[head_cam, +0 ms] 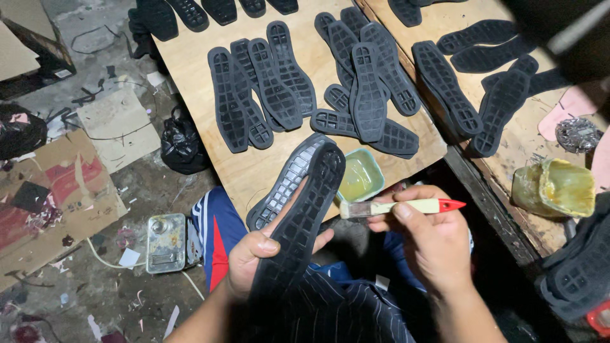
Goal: The person sits on the floor and uses a brush to apply glue from a small container onto the tread side of rubber shoe soles, working one sole at a time and placing each finished sole on the table with the others.
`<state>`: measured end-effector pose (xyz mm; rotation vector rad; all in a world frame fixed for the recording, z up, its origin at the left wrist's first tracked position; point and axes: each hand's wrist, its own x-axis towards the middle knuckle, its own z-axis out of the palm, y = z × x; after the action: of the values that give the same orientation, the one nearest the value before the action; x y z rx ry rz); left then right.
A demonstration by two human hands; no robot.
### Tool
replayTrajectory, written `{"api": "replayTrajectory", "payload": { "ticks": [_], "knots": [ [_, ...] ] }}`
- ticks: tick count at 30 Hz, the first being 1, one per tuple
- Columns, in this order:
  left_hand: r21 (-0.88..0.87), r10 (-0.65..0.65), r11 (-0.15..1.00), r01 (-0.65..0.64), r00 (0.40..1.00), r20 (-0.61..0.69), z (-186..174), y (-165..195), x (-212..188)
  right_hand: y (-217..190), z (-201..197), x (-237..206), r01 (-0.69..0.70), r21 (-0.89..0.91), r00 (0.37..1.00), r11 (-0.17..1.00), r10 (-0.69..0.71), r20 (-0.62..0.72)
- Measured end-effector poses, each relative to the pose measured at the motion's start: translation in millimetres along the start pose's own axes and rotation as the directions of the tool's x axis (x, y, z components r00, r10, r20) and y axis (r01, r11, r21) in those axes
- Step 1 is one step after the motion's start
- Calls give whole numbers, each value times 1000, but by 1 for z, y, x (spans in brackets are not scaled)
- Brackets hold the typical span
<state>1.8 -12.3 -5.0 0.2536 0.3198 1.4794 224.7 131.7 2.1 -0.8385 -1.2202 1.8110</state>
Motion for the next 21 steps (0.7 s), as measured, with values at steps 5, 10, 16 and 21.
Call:
{"api": "replayTrajectory", "payload": {
  "ticks": [5, 10, 16, 21],
  "knots": [
    [20, -2, 1000, 2, 1000, 9, 8, -3, 0, 8, 23, 4, -33, -94, 997, 995, 26, -73],
    [11, -6, 1000, 6, 1000, -7, 11, -2, -2, 6, 21, 7, 36, -155, 994, 987, -51, -93],
    [55, -20, 998, 19, 1000, 8, 12, 1, -1, -5, 21, 0, 296, -476, 948, 828, -315, 41],
    [99, -56, 994, 53, 998, 24, 5, 0, 1, -10, 28, -3, 158, -491, 987, 857, -127, 97]
  ]
}}
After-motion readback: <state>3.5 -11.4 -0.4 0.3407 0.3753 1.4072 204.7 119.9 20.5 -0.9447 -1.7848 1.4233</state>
